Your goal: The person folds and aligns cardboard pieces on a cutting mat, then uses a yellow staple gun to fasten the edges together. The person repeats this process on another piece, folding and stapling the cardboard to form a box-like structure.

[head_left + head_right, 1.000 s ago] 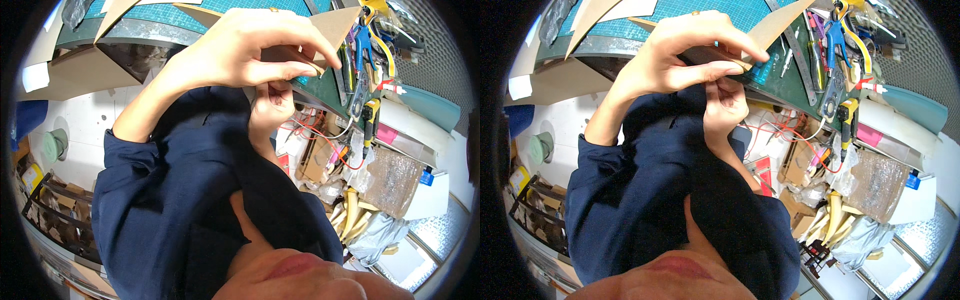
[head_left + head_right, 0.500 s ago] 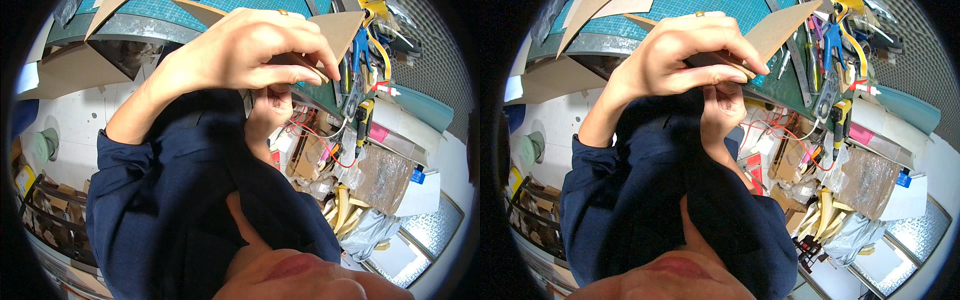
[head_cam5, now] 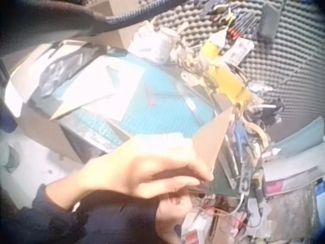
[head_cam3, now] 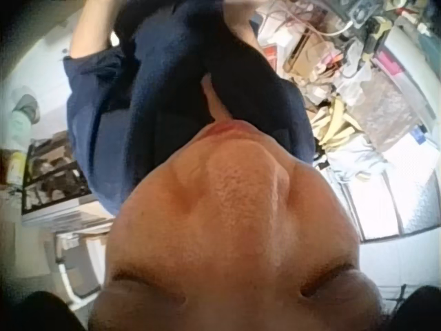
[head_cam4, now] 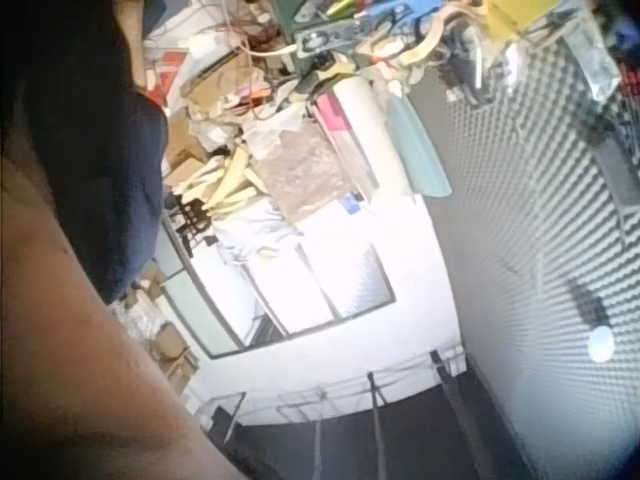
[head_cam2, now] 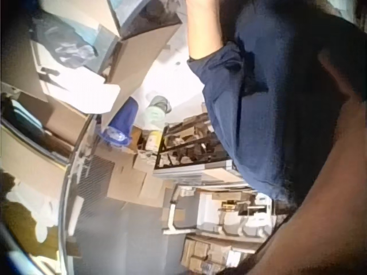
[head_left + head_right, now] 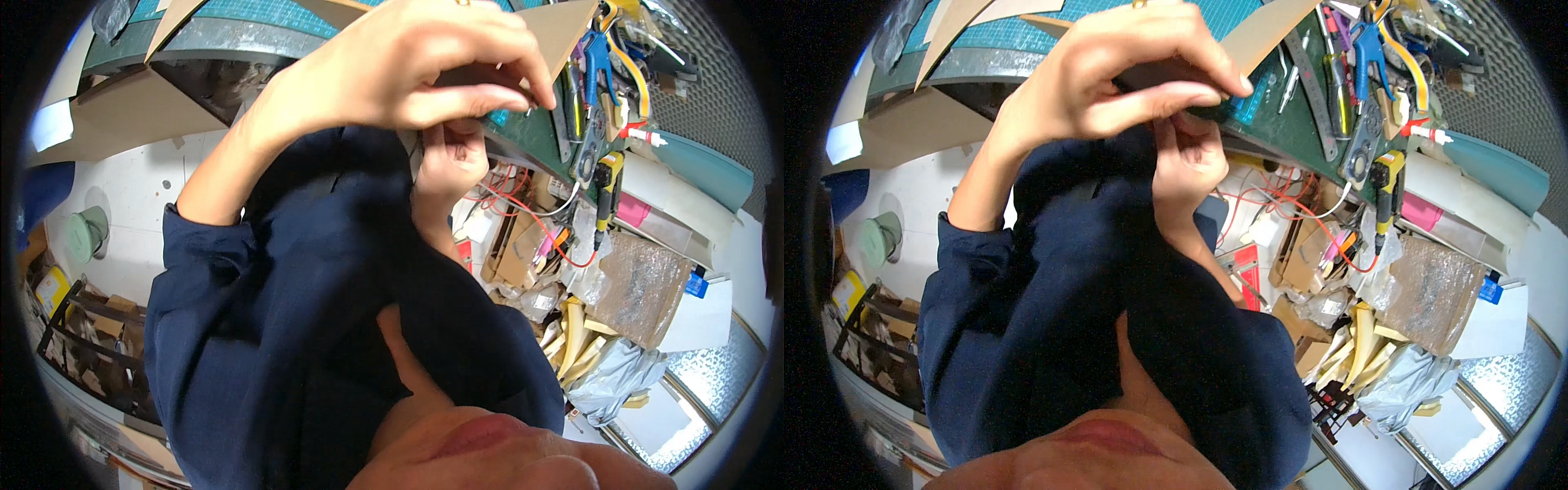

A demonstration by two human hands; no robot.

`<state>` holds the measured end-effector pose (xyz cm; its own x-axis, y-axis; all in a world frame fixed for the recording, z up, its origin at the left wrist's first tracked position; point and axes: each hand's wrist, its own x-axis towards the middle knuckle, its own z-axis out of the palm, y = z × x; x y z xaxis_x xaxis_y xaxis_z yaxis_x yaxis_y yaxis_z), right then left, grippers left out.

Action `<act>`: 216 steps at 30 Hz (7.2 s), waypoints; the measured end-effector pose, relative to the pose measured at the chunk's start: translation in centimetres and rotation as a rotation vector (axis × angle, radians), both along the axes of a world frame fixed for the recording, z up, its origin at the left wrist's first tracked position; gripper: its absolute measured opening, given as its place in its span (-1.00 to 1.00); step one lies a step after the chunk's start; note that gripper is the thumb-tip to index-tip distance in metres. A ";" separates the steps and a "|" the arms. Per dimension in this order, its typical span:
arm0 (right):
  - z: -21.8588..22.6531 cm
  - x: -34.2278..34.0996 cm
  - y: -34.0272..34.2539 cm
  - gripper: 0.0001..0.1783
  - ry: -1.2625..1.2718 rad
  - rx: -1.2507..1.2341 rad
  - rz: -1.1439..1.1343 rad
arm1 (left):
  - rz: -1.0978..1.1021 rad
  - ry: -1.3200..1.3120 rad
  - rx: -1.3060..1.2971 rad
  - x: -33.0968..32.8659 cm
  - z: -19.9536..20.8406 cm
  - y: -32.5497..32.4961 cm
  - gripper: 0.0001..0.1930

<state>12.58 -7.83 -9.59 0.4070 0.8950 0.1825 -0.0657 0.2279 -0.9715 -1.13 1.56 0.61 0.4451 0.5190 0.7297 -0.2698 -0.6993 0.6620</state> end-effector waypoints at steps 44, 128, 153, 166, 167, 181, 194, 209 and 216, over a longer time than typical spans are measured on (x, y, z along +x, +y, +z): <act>-0.5 -0.9 0.3 -0.88 -0.028 0.112 -0.154 | 0.259 0.139 0.277 0.8 -1.5 -0.1 -0.80; -0.8 -0.5 0.6 -0.88 -0.020 0.151 -0.082 | 0.244 0.081 0.289 0.9 -2.1 0.2 -0.80; -0.6 -0.5 0.6 -0.90 0.017 0.137 -0.056 | 0.279 0.116 0.234 1.1 -1.3 -0.5 -0.77; -0.7 0.0 0.8 -0.88 -0.051 0.147 -0.048 | 0.262 0.144 0.303 0.9 -1.3 -0.1 -0.79; -0.7 0.0 0.7 -0.88 -0.039 0.141 -0.043 | 0.247 0.143 0.304 0.9 -1.2 0.0 -0.79; -0.5 -0.1 0.5 -0.89 0.026 0.128 -0.015 | 0.260 0.118 0.286 0.7 -1.5 -0.3 -0.80; 4.5 7.4 -2.1 -0.91 -0.365 0.270 -0.040 | 0.338 0.075 0.204 2.0 -2.1 -0.4 -0.80; -21.0 44.8 -2.8 -0.84 -0.929 -0.508 -0.650 | 0.278 -0.007 0.229 1.3 -3.2 -0.2 -0.85; -24.2 47.9 -7.1 -0.80 -1.092 -0.959 -0.448 | 0.265 0.077 0.226 0.0 -3.2 -0.3 -0.82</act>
<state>60.51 -14.89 -33.74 0.7236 0.6902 0.0037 0.6623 -0.6929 -0.2851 -1.10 1.27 -2.55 0.3746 0.4530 0.8090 -0.0152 -0.8694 0.4939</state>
